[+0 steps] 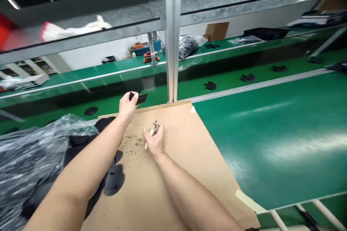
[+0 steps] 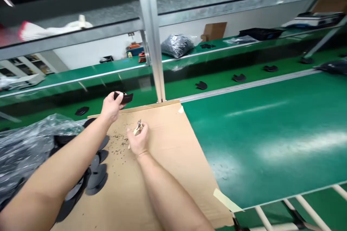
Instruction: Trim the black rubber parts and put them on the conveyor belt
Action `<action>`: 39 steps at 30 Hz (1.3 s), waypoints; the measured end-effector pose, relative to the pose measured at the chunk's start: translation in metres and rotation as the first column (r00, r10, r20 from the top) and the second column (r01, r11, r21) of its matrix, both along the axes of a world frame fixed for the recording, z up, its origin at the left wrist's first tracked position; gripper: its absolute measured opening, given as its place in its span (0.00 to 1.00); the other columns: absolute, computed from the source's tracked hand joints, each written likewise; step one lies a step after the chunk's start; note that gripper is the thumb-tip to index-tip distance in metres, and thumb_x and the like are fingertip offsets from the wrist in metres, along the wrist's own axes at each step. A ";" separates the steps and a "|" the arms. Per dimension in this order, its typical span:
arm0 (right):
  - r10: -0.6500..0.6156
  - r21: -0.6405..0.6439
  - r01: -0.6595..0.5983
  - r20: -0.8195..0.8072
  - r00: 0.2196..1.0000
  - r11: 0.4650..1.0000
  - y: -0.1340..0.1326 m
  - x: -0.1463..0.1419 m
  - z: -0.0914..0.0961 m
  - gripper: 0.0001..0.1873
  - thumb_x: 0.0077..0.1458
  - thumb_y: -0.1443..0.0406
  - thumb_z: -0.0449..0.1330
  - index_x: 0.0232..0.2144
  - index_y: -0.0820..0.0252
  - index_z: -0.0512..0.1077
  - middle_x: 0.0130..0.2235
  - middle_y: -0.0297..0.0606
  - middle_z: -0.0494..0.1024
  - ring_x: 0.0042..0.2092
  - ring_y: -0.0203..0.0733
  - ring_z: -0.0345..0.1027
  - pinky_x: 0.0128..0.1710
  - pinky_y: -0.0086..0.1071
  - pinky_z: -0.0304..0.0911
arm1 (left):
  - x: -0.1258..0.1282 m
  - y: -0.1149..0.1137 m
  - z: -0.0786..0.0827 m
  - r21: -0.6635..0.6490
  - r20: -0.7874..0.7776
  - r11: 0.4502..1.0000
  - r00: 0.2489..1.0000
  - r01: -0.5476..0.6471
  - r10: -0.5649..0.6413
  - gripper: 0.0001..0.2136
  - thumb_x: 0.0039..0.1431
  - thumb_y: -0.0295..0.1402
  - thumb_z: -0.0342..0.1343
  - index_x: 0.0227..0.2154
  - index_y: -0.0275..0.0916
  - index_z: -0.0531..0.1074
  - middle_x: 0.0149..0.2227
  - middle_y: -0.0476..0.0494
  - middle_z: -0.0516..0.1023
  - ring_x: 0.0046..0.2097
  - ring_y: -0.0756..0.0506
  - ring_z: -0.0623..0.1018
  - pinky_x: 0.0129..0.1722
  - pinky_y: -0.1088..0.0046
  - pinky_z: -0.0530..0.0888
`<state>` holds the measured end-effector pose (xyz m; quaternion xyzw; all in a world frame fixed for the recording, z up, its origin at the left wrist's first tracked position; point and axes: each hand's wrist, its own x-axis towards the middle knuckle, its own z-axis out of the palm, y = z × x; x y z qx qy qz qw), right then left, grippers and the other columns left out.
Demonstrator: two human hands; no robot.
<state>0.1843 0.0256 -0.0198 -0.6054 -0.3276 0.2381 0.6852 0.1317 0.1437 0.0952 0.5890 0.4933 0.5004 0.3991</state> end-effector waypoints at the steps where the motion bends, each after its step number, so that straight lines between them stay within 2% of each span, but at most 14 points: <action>1: 0.017 -0.018 -0.017 -0.001 1.000 1.000 0.001 0.002 0.000 0.27 0.42 0.55 0.65 0.41 0.61 0.62 0.30 0.31 0.69 0.30 0.36 0.63 0.32 0.30 0.62 | -0.019 -0.022 0.000 -0.050 0.155 0.996 0.986 0.070 -0.062 0.14 0.52 0.42 0.58 0.37 0.38 0.68 0.36 0.46 0.75 0.34 0.49 0.76 0.34 0.72 0.74; 3: 0.038 -0.036 -0.037 0.024 0.999 0.999 0.002 0.005 0.000 0.27 0.42 0.52 0.66 0.39 0.61 0.63 0.27 0.29 0.67 0.27 0.36 0.62 0.29 0.30 0.61 | -0.055 -0.065 -0.007 -0.152 0.332 0.975 0.937 0.162 -0.104 0.17 0.48 0.43 0.62 0.36 0.39 0.66 0.34 0.47 0.75 0.31 0.50 0.76 0.29 0.74 0.73; 5: 0.064 0.018 -0.066 0.081 0.995 0.998 0.000 0.007 0.000 0.25 0.44 0.51 0.65 0.38 0.61 0.66 0.27 0.31 0.69 0.28 0.36 0.64 0.30 0.30 0.63 | -0.084 -0.101 -0.021 -0.271 0.417 0.948 0.908 0.166 -0.039 0.19 0.43 0.41 0.67 0.34 0.39 0.67 0.32 0.47 0.75 0.28 0.51 0.75 0.24 0.78 0.71; 7: 0.120 0.085 -0.135 0.164 0.979 0.987 -0.005 0.007 0.001 0.23 0.49 0.51 0.62 0.40 0.62 0.69 0.32 0.36 0.72 0.33 0.39 0.67 0.35 0.32 0.65 | -0.105 -0.125 -0.039 -0.370 0.481 0.919 0.875 0.139 0.061 0.20 0.40 0.38 0.69 0.34 0.38 0.69 0.31 0.48 0.75 0.28 0.51 0.75 0.22 0.80 0.69; 9: 0.203 0.101 -0.241 0.295 0.934 0.965 -0.013 0.006 0.004 0.22 0.53 0.53 0.59 0.46 0.61 0.70 0.39 0.41 0.74 0.40 0.42 0.69 0.43 0.36 0.66 | -0.117 -0.137 -0.055 -0.416 0.552 0.902 0.821 0.116 0.149 0.19 0.39 0.36 0.70 0.34 0.37 0.70 0.31 0.48 0.76 0.29 0.51 0.76 0.24 0.79 0.71; 11: 0.284 0.071 -0.356 0.467 0.837 0.932 -0.023 0.004 0.009 0.21 0.57 0.56 0.57 0.50 0.59 0.69 0.45 0.44 0.74 0.46 0.44 0.68 0.49 0.40 0.64 | -0.124 -0.139 -0.067 -0.418 0.624 0.898 0.760 0.133 0.178 0.18 0.39 0.35 0.70 0.32 0.37 0.71 0.30 0.49 0.76 0.30 0.50 0.76 0.27 0.75 0.74; 13: 0.322 0.028 -0.437 0.634 0.703 0.899 -0.032 0.002 0.014 0.21 0.58 0.58 0.56 0.53 0.56 0.68 0.46 0.45 0.73 0.48 0.46 0.67 0.51 0.43 0.63 | -0.127 -0.137 -0.074 -0.401 0.678 0.896 0.719 0.190 0.152 0.17 0.39 0.35 0.70 0.31 0.36 0.71 0.27 0.50 0.74 0.28 0.50 0.76 0.29 0.72 0.76; 16: 0.304 -0.020 -0.481 0.797 0.522 0.876 -0.039 -0.002 0.019 0.21 0.58 0.59 0.56 0.53 0.56 0.68 0.44 0.45 0.74 0.45 0.47 0.68 0.48 0.43 0.64 | -0.131 -0.133 -0.077 -0.391 0.715 0.886 0.688 0.250 0.122 0.16 0.41 0.33 0.68 0.32 0.36 0.70 0.23 0.53 0.71 0.25 0.51 0.74 0.26 0.73 0.75; 19: 0.269 -0.030 -0.488 0.863 0.428 0.873 -0.039 -0.004 0.019 0.20 0.57 0.59 0.57 0.52 0.57 0.69 0.41 0.45 0.75 0.42 0.47 0.68 0.46 0.43 0.65 | -0.135 -0.132 -0.079 -0.419 0.726 0.867 0.673 0.270 0.141 0.14 0.42 0.32 0.67 0.31 0.37 0.68 0.23 0.53 0.70 0.23 0.53 0.72 0.21 0.77 0.70; 26: 0.232 -0.001 -0.515 0.894 0.384 0.857 -0.039 -0.006 0.022 0.20 0.57 0.60 0.58 0.51 0.57 0.69 0.39 0.44 0.74 0.40 0.45 0.68 0.44 0.41 0.66 | -0.137 -0.137 -0.078 -0.429 0.764 0.819 0.637 0.382 0.103 0.14 0.43 0.30 0.67 0.30 0.37 0.67 0.22 0.51 0.71 0.22 0.53 0.70 0.20 0.77 0.67; 33: 0.251 -0.024 -0.519 0.894 0.371 0.855 -0.041 -0.007 0.023 0.19 0.58 0.60 0.57 0.51 0.59 0.70 0.37 0.43 0.74 0.38 0.44 0.68 0.43 0.39 0.66 | -0.136 -0.138 -0.076 -0.441 0.773 0.802 0.624 0.404 0.110 0.13 0.42 0.28 0.67 0.29 0.37 0.67 0.22 0.53 0.70 0.22 0.53 0.71 0.19 0.78 0.66; 39: 0.293 -0.071 -0.533 0.892 0.344 0.843 -0.041 -0.005 0.024 0.17 0.58 0.61 0.56 0.49 0.59 0.70 0.36 0.41 0.75 0.37 0.41 0.68 0.42 0.35 0.66 | -0.137 -0.136 -0.080 -0.423 0.777 0.800 0.624 0.426 0.079 0.13 0.43 0.29 0.66 0.29 0.36 0.68 0.21 0.52 0.70 0.23 0.53 0.71 0.19 0.77 0.68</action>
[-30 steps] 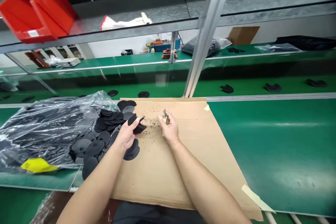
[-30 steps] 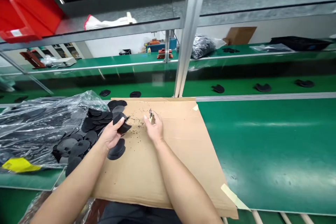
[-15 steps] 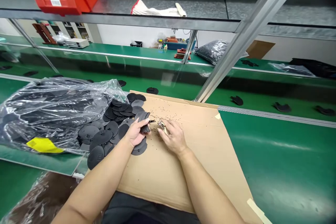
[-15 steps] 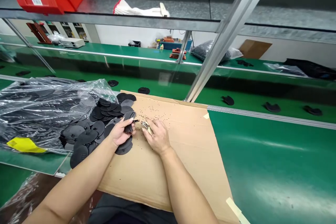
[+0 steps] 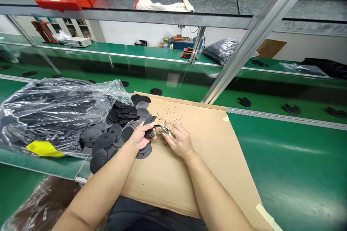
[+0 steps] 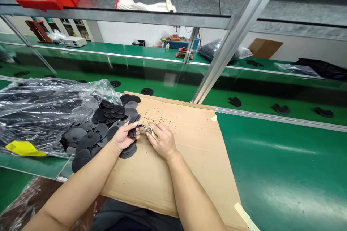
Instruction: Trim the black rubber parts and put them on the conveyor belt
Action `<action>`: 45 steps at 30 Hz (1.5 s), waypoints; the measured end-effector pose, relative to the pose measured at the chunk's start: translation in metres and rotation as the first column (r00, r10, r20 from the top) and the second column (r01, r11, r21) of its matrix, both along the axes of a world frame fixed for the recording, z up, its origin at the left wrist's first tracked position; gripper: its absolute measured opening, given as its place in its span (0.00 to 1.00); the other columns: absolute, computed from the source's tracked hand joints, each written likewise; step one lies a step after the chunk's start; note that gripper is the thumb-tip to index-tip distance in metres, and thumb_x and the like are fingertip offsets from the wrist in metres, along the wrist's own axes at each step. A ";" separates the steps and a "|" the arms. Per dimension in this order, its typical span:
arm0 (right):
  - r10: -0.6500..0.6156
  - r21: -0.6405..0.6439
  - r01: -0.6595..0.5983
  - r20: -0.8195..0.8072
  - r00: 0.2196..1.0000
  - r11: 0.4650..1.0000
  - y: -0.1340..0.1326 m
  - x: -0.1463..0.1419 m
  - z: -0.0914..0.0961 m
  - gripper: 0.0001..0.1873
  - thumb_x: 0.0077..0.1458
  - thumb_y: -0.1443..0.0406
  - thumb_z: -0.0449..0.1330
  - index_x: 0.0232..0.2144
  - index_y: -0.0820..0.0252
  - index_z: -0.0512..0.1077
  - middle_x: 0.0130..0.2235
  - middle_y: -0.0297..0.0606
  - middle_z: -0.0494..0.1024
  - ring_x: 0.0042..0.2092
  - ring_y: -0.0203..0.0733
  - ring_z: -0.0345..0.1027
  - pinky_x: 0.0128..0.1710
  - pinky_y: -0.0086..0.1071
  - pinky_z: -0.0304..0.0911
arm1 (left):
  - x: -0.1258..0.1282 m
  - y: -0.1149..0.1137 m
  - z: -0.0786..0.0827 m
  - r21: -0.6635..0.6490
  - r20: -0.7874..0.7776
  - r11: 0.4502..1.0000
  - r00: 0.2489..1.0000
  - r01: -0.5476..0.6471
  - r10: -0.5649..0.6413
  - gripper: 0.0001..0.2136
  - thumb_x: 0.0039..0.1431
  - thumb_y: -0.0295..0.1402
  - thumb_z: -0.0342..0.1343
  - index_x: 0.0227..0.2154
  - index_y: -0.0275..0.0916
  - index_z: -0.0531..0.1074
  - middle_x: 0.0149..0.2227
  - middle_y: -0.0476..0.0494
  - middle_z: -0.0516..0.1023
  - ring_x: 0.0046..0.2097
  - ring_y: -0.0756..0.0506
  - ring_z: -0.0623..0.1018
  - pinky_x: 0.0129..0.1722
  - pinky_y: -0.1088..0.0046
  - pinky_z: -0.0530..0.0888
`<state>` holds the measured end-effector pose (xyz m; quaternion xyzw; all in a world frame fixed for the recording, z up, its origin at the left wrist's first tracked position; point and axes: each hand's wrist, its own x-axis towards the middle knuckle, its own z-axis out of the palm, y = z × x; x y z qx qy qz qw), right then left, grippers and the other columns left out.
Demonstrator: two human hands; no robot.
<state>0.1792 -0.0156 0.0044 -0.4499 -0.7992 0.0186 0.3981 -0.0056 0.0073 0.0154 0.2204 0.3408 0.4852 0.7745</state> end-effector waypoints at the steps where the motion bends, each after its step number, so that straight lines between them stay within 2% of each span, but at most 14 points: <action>1: 0.006 -0.003 -0.006 0.003 1.000 1.000 0.000 0.000 0.000 0.17 0.58 0.62 0.56 0.49 0.59 0.70 0.36 0.40 0.75 0.37 0.41 0.68 0.42 0.35 0.66 | 0.000 0.000 -0.001 0.001 -0.002 1.000 1.000 0.003 -0.003 0.12 0.43 0.29 0.66 0.29 0.35 0.68 0.21 0.52 0.70 0.22 0.53 0.70 0.19 0.77 0.68; 15: 0.013 -0.171 -0.009 0.025 1.000 0.985 -0.001 0.000 0.002 0.19 0.53 0.71 0.54 0.46 0.55 0.72 0.30 0.35 0.72 0.34 0.39 0.67 0.36 0.28 0.63 | 0.001 0.000 -0.006 0.017 0.027 1.000 1.000 -0.013 0.013 0.12 0.45 0.29 0.65 0.29 0.36 0.67 0.20 0.52 0.69 0.21 0.53 0.70 0.20 0.77 0.68; 20: 0.004 -0.166 -0.021 -0.100 0.995 0.986 -0.003 -0.004 -0.001 0.17 0.54 0.68 0.55 0.46 0.55 0.72 0.31 0.36 0.72 0.34 0.38 0.67 0.37 0.29 0.64 | 0.004 0.000 -0.002 0.081 0.010 0.997 1.000 -0.013 0.012 0.12 0.47 0.28 0.64 0.35 0.35 0.69 0.29 0.46 0.76 0.30 0.47 0.78 0.31 0.68 0.76; 21: -0.009 -0.161 -0.011 -0.125 0.992 0.987 -0.003 -0.004 -0.001 0.16 0.55 0.68 0.55 0.46 0.56 0.72 0.32 0.36 0.72 0.34 0.38 0.67 0.37 0.29 0.64 | 0.004 0.000 -0.002 0.100 -0.005 0.995 1.000 -0.003 0.004 0.13 0.47 0.28 0.64 0.37 0.35 0.69 0.31 0.45 0.76 0.32 0.46 0.78 0.31 0.69 0.76; 23: -0.040 -0.149 0.015 -0.165 0.985 0.989 -0.003 -0.003 -0.001 0.15 0.56 0.66 0.55 0.47 0.56 0.72 0.32 0.37 0.72 0.33 0.38 0.67 0.36 0.30 0.64 | 0.003 0.001 -0.001 0.123 -0.043 0.992 0.999 -0.007 0.013 0.15 0.47 0.29 0.65 0.37 0.36 0.69 0.31 0.46 0.75 0.31 0.47 0.78 0.26 0.75 0.73; 25: -0.066 -0.141 0.041 -0.183 0.981 0.989 -0.002 -0.003 0.000 0.15 0.56 0.66 0.56 0.46 0.57 0.72 0.32 0.37 0.71 0.33 0.38 0.66 0.36 0.30 0.64 | 0.001 0.002 -0.002 0.126 -0.060 0.991 0.997 -0.045 0.053 0.15 0.46 0.30 0.66 0.35 0.37 0.67 0.27 0.51 0.72 0.26 0.52 0.75 0.18 0.82 0.65; 27: -0.075 -0.138 0.049 -0.186 0.980 0.989 -0.002 -0.002 0.000 0.16 0.55 0.66 0.56 0.46 0.57 0.72 0.31 0.36 0.70 0.32 0.39 0.65 0.35 0.31 0.64 | 0.001 0.004 -0.002 0.120 -0.044 0.988 0.994 -0.095 0.101 0.15 0.44 0.31 0.68 0.32 0.37 0.66 0.24 0.55 0.68 0.22 0.57 0.69 0.16 0.85 0.59; 29: -0.066 -0.138 0.040 -0.188 0.980 0.990 -0.002 -0.002 -0.001 0.17 0.55 0.67 0.56 0.47 0.57 0.72 0.31 0.36 0.70 0.33 0.39 0.66 0.36 0.31 0.64 | 0.001 0.004 -0.002 0.122 -0.006 0.983 0.990 -0.136 0.138 0.15 0.44 0.30 0.68 0.31 0.37 0.67 0.26 0.54 0.69 0.22 0.58 0.67 0.17 0.84 0.60; 31: -0.050 -0.139 0.024 -0.186 0.981 0.990 -0.002 -0.003 -0.002 0.17 0.54 0.67 0.56 0.47 0.57 0.72 0.31 0.36 0.70 0.33 0.39 0.66 0.37 0.31 0.65 | 0.001 0.003 -0.001 0.142 0.029 0.981 0.991 -0.134 0.131 0.16 0.44 0.30 0.68 0.34 0.37 0.68 0.30 0.51 0.73 0.27 0.55 0.71 0.21 0.82 0.65; 34: -0.040 -0.145 0.015 -0.174 0.984 0.989 -0.002 -0.003 -0.002 0.17 0.54 0.66 0.57 0.47 0.56 0.72 0.31 0.36 0.71 0.34 0.40 0.67 0.37 0.32 0.65 | 0.001 0.003 0.000 0.144 0.029 0.986 0.996 -0.083 0.080 0.18 0.45 0.30 0.67 0.38 0.38 0.69 0.33 0.48 0.75 0.29 0.53 0.74 0.24 0.79 0.69; 38: -0.035 -0.139 0.016 -0.140 0.990 0.990 -0.002 -0.004 -0.001 0.17 0.55 0.65 0.56 0.47 0.56 0.72 0.33 0.38 0.73 0.35 0.40 0.68 0.39 0.32 0.66 | -0.001 0.006 -0.002 0.066 -0.037 0.991 0.992 -0.119 0.122 0.19 0.45 0.32 0.67 0.40 0.38 0.69 0.28 0.52 0.71 0.24 0.55 0.70 0.18 0.82 0.63; 41: -0.005 -0.118 0.000 -0.040 0.999 0.993 -0.004 -0.006 -0.001 0.16 0.55 0.66 0.55 0.46 0.56 0.72 0.34 0.38 0.75 0.36 0.40 0.68 0.40 0.31 0.65 | -0.001 0.007 -0.003 0.047 -0.038 0.992 0.992 -0.121 0.122 0.17 0.46 0.33 0.67 0.39 0.38 0.70 0.25 0.53 0.68 0.22 0.55 0.68 0.15 0.83 0.59; 45: 0.024 -0.143 -0.012 0.081 0.996 0.990 -0.007 -0.009 -0.002 0.16 0.55 0.65 0.56 0.46 0.56 0.72 0.36 0.39 0.75 0.37 0.39 0.68 0.42 0.30 0.63 | 0.002 0.005 -0.001 0.013 -0.040 0.999 0.998 -0.042 0.043 0.14 0.49 0.32 0.64 0.39 0.38 0.71 0.22 0.53 0.66 0.18 0.56 0.63 0.15 0.82 0.57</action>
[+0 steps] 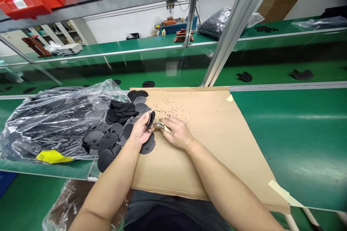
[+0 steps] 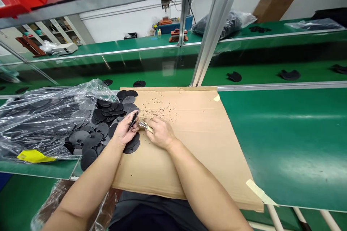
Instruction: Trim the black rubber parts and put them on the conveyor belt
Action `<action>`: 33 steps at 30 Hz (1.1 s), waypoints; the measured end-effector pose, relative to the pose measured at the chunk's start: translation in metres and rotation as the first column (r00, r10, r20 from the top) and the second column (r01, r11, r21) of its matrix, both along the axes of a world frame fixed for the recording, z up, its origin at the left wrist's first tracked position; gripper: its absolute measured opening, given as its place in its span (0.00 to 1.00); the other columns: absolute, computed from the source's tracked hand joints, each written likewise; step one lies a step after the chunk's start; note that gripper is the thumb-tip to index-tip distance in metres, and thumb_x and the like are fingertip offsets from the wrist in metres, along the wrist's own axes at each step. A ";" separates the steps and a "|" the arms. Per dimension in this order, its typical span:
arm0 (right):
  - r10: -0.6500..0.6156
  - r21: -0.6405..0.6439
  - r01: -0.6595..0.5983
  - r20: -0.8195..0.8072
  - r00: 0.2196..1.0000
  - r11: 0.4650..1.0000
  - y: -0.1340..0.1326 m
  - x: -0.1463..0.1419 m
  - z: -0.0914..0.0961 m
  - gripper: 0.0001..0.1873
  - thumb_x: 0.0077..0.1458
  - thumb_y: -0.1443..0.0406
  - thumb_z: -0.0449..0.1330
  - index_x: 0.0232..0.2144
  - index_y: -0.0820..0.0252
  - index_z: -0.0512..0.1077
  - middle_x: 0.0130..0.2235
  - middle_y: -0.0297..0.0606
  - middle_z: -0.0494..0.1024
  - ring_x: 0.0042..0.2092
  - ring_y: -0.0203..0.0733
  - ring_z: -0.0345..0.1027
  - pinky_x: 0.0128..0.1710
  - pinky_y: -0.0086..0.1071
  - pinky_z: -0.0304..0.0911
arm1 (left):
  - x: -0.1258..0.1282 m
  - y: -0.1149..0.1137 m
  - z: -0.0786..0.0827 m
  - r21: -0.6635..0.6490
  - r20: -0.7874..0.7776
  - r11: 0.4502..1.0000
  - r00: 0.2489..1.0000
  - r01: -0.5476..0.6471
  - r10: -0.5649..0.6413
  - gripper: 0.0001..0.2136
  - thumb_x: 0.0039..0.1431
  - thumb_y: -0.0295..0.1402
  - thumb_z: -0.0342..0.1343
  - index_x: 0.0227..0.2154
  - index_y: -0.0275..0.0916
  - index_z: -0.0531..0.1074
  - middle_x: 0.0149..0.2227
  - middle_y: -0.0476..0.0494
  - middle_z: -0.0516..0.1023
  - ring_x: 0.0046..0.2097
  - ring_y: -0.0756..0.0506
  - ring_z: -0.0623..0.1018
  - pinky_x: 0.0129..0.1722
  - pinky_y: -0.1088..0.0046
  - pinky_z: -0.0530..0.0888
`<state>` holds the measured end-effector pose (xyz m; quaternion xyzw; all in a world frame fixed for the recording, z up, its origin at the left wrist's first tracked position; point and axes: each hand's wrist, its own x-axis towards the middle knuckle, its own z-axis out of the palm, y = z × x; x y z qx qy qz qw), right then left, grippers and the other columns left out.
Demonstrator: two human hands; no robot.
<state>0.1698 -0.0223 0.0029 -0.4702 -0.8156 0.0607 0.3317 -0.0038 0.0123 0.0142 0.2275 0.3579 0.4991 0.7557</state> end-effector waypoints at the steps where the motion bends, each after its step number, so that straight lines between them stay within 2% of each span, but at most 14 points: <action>1: -0.001 -0.010 0.001 0.019 1.000 1.000 0.000 0.000 0.000 0.16 0.56 0.65 0.56 0.47 0.56 0.72 0.36 0.38 0.75 0.37 0.39 0.68 0.41 0.30 0.63 | 0.000 -0.001 0.001 -0.011 -0.007 1.000 1.000 0.009 -0.009 0.13 0.50 0.31 0.64 0.39 0.38 0.71 0.22 0.53 0.67 0.18 0.57 0.62 0.15 0.82 0.57; 7: 0.010 -0.043 -0.008 0.040 0.999 0.999 -0.001 -0.001 0.002 0.16 0.56 0.64 0.56 0.47 0.56 0.71 0.37 0.38 0.75 0.37 0.39 0.68 0.41 0.30 0.61 | -0.001 -0.001 0.001 -0.006 -0.020 1.000 1.000 -0.012 0.012 0.09 0.51 0.27 0.61 0.36 0.39 0.71 0.34 0.47 0.76 0.18 0.58 0.64 0.14 0.84 0.56; 12: 0.027 -0.051 -0.025 0.036 0.999 0.998 -0.002 -0.002 0.003 0.15 0.56 0.64 0.55 0.47 0.56 0.71 0.37 0.38 0.75 0.38 0.39 0.67 0.42 0.30 0.61 | 0.000 0.000 0.002 -0.058 -0.014 0.997 0.999 -0.040 0.040 0.11 0.51 0.24 0.60 0.39 0.38 0.72 0.32 0.48 0.76 0.18 0.58 0.64 0.14 0.84 0.59; 22: 0.037 -0.079 -0.030 0.085 0.996 0.996 -0.003 -0.003 0.006 0.16 0.56 0.64 0.56 0.47 0.56 0.71 0.36 0.38 0.74 0.38 0.39 0.67 0.41 0.30 0.60 | 0.001 -0.003 0.004 -0.065 -0.039 0.997 0.999 -0.030 0.027 0.12 0.50 0.24 0.61 0.40 0.37 0.73 0.32 0.48 0.76 0.19 0.58 0.67 0.16 0.85 0.64; 28: 0.021 -0.147 0.000 0.143 0.990 0.989 -0.004 -0.003 0.010 0.16 0.54 0.66 0.56 0.46 0.54 0.71 0.36 0.38 0.74 0.37 0.41 0.67 0.39 0.31 0.60 | 0.000 -0.002 0.000 -0.014 -0.049 1.000 0.999 -0.009 0.008 0.14 0.50 0.25 0.61 0.41 0.37 0.73 0.32 0.47 0.76 0.21 0.58 0.70 0.17 0.85 0.65; 33: -0.011 -0.175 0.045 0.188 0.982 0.984 -0.005 -0.004 0.015 0.14 0.52 0.68 0.56 0.42 0.52 0.72 0.35 0.38 0.74 0.37 0.42 0.67 0.38 0.32 0.59 | 0.001 -0.001 -0.005 0.025 -0.083 0.999 0.996 -0.037 0.039 0.16 0.48 0.28 0.64 0.42 0.38 0.73 0.32 0.48 0.75 0.22 0.58 0.69 0.17 0.84 0.65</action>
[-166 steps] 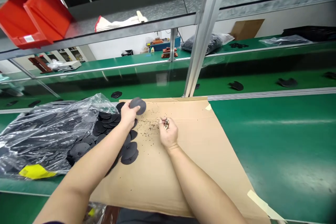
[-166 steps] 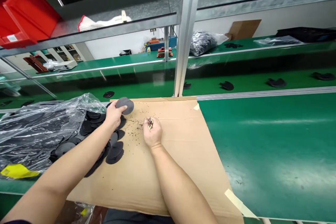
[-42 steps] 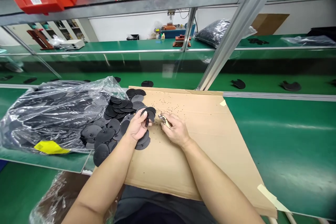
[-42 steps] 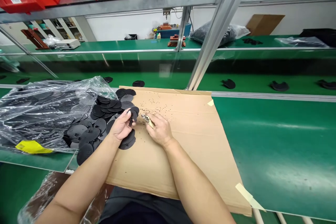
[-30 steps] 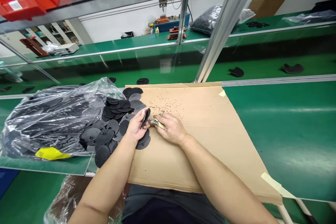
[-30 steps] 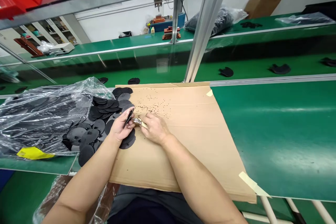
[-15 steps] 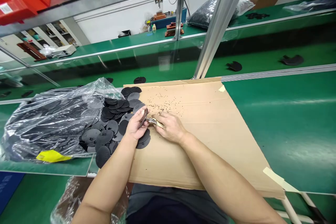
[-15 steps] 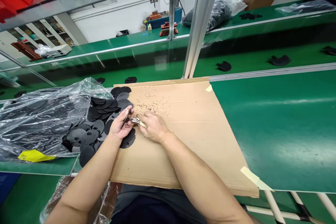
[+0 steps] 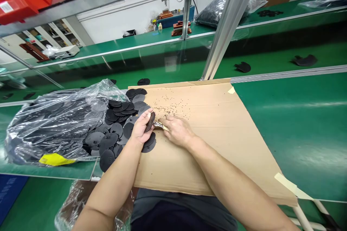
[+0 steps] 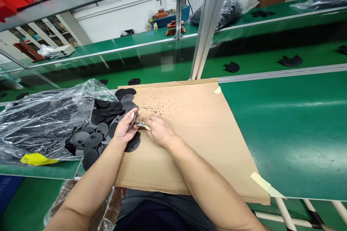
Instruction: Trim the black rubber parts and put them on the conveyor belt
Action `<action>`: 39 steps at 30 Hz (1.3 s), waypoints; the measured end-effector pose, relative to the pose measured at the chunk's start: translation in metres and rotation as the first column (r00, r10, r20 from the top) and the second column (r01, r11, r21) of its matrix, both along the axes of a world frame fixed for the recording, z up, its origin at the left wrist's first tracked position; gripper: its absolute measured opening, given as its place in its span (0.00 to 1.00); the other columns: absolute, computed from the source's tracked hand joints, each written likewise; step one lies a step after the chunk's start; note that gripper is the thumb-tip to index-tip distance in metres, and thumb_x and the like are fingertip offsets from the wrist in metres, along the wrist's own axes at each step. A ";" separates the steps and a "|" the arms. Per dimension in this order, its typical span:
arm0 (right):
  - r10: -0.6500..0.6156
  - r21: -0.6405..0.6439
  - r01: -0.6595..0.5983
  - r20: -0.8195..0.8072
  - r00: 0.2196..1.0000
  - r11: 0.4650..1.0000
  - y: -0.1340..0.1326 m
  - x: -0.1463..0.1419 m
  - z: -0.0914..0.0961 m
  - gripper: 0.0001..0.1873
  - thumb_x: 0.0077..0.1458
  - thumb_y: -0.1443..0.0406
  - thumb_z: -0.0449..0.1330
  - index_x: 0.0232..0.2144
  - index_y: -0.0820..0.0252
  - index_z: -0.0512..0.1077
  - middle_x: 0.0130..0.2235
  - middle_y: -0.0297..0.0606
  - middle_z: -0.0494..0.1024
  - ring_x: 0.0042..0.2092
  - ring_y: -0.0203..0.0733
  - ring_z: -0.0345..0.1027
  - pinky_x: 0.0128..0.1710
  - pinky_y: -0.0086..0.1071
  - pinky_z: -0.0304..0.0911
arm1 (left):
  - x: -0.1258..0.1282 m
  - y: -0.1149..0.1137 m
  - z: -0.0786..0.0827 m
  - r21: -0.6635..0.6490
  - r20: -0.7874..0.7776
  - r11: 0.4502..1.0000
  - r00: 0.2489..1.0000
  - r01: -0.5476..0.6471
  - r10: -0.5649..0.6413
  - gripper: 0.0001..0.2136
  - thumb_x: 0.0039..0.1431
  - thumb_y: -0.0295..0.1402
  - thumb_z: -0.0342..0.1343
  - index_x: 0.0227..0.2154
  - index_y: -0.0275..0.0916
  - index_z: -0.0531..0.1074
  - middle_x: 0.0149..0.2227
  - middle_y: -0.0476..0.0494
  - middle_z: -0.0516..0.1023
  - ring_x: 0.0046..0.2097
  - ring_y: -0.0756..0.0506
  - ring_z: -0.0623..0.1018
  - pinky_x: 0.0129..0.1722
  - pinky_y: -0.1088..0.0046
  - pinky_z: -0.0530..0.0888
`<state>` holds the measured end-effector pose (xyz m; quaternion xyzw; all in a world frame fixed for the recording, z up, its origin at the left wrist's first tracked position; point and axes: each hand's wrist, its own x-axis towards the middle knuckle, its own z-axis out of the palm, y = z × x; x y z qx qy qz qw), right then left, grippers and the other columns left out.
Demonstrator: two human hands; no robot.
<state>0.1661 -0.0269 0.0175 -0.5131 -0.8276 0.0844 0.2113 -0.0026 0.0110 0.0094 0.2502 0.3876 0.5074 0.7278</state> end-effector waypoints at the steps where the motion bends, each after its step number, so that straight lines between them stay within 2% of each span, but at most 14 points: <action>1: -0.006 -0.008 0.006 0.008 1.000 1.000 0.000 0.000 0.000 0.13 0.52 0.68 0.56 0.41 0.52 0.72 0.34 0.38 0.74 0.36 0.43 0.68 0.38 0.33 0.59 | 0.000 0.000 0.000 0.003 -0.008 1.000 1.000 -0.006 0.006 0.17 0.48 0.29 0.64 0.42 0.38 0.73 0.32 0.49 0.75 0.22 0.57 0.69 0.17 0.84 0.65; 8: -0.023 -0.033 0.025 0.038 0.999 0.999 -0.001 -0.001 -0.001 0.14 0.52 0.67 0.56 0.42 0.50 0.72 0.34 0.37 0.75 0.34 0.43 0.69 0.32 0.33 0.58 | 0.001 0.000 0.002 -0.015 -0.031 1.000 0.999 -0.017 0.016 0.17 0.48 0.29 0.64 0.43 0.37 0.73 0.32 0.47 0.75 0.22 0.57 0.68 0.17 0.84 0.64; 15: -0.096 0.010 0.099 -0.155 0.983 0.995 0.001 -0.005 -0.009 0.19 0.55 0.66 0.55 0.49 0.52 0.70 0.35 0.37 0.76 0.37 0.41 0.69 0.37 0.30 0.61 | 0.002 0.001 0.002 0.015 0.062 0.999 0.998 0.031 -0.032 0.16 0.49 0.30 0.63 0.43 0.38 0.72 0.32 0.48 0.75 0.19 0.58 0.62 0.15 0.82 0.59; 19: -0.118 0.040 0.135 -0.288 0.951 0.990 0.001 -0.003 -0.012 0.15 0.55 0.65 0.55 0.46 0.54 0.71 0.37 0.38 0.76 0.38 0.42 0.68 0.40 0.32 0.63 | -0.001 0.004 0.005 0.005 0.105 1.000 0.994 -0.026 0.025 0.14 0.50 0.29 0.62 0.41 0.38 0.72 0.33 0.48 0.74 0.20 0.58 0.63 0.16 0.83 0.59; 21: -0.026 0.062 0.047 -0.309 0.951 0.997 0.001 -0.002 -0.013 0.13 0.54 0.68 0.55 0.43 0.57 0.72 0.36 0.39 0.75 0.38 0.42 0.67 0.41 0.32 0.62 | -0.003 0.006 0.008 -0.002 0.119 0.995 0.988 -0.099 0.099 0.13 0.51 0.28 0.62 0.41 0.39 0.72 0.32 0.48 0.74 0.23 0.57 0.67 0.18 0.83 0.62; 24: 0.214 0.085 -0.198 -0.273 0.938 0.976 -0.001 -0.005 -0.012 0.14 0.52 0.71 0.53 0.41 0.58 0.72 0.36 0.40 0.74 0.38 0.41 0.65 0.43 0.34 0.61 | -0.006 0.009 0.010 0.000 0.127 0.980 0.972 -0.201 0.200 0.11 0.52 0.26 0.61 0.39 0.39 0.71 0.32 0.49 0.75 0.29 0.54 0.74 0.26 0.81 0.69; 26: 0.332 0.070 -0.325 -0.237 0.913 0.943 -0.005 -0.011 -0.010 0.14 0.52 0.71 0.54 0.42 0.58 0.71 0.38 0.40 0.75 0.39 0.42 0.64 0.44 0.35 0.60 | -0.007 0.011 0.009 0.014 0.142 0.976 0.967 -0.218 0.214 0.10 0.52 0.25 0.61 0.38 0.38 0.71 0.33 0.48 0.75 0.34 0.51 0.76 0.32 0.78 0.72; 28: 0.396 0.043 -0.396 -0.194 0.897 0.917 -0.008 -0.020 -0.009 0.16 0.53 0.70 0.55 0.45 0.58 0.70 0.45 0.42 0.75 0.41 0.43 0.64 0.45 0.37 0.59 | -0.009 0.012 0.007 0.025 0.176 0.977 0.963 -0.211 0.204 0.10 0.51 0.24 0.61 0.37 0.38 0.71 0.34 0.47 0.76 0.37 0.50 0.77 0.36 0.76 0.73; 32: 0.429 -0.010 -0.431 -0.086 0.899 0.902 -0.012 -0.037 -0.009 0.18 0.55 0.68 0.56 0.48 0.56 0.69 0.51 0.40 0.73 0.42 0.44 0.62 0.44 0.37 0.57 | -0.012 0.014 0.004 0.004 0.214 0.971 0.949 -0.239 0.233 0.13 0.48 0.22 0.62 0.37 0.39 0.71 0.30 0.52 0.74 0.29 0.55 0.72 0.27 0.81 0.68; 35: 0.415 -0.025 -0.416 -0.037 0.909 0.909 -0.012 -0.043 -0.012 0.17 0.55 0.67 0.56 0.48 0.56 0.70 0.46 0.39 0.75 0.42 0.44 0.62 0.43 0.37 0.56 | -0.012 0.015 0.004 0.002 0.227 0.967 0.942 -0.256 0.249 0.15 0.45 0.22 0.64 0.36 0.40 0.71 0.27 0.54 0.70 0.24 0.57 0.67 0.22 0.82 0.63; 39: 0.430 0.004 -0.430 -0.009 0.903 0.903 -0.011 -0.044 -0.015 0.17 0.54 0.68 0.57 0.48 0.56 0.69 0.41 0.38 0.76 0.40 0.44 0.61 0.41 0.36 0.54 | -0.010 0.015 0.004 -0.004 0.203 0.963 0.943 -0.269 0.264 0.14 0.44 0.22 0.64 0.34 0.38 0.70 0.27 0.53 0.70 0.26 0.57 0.69 0.25 0.82 0.65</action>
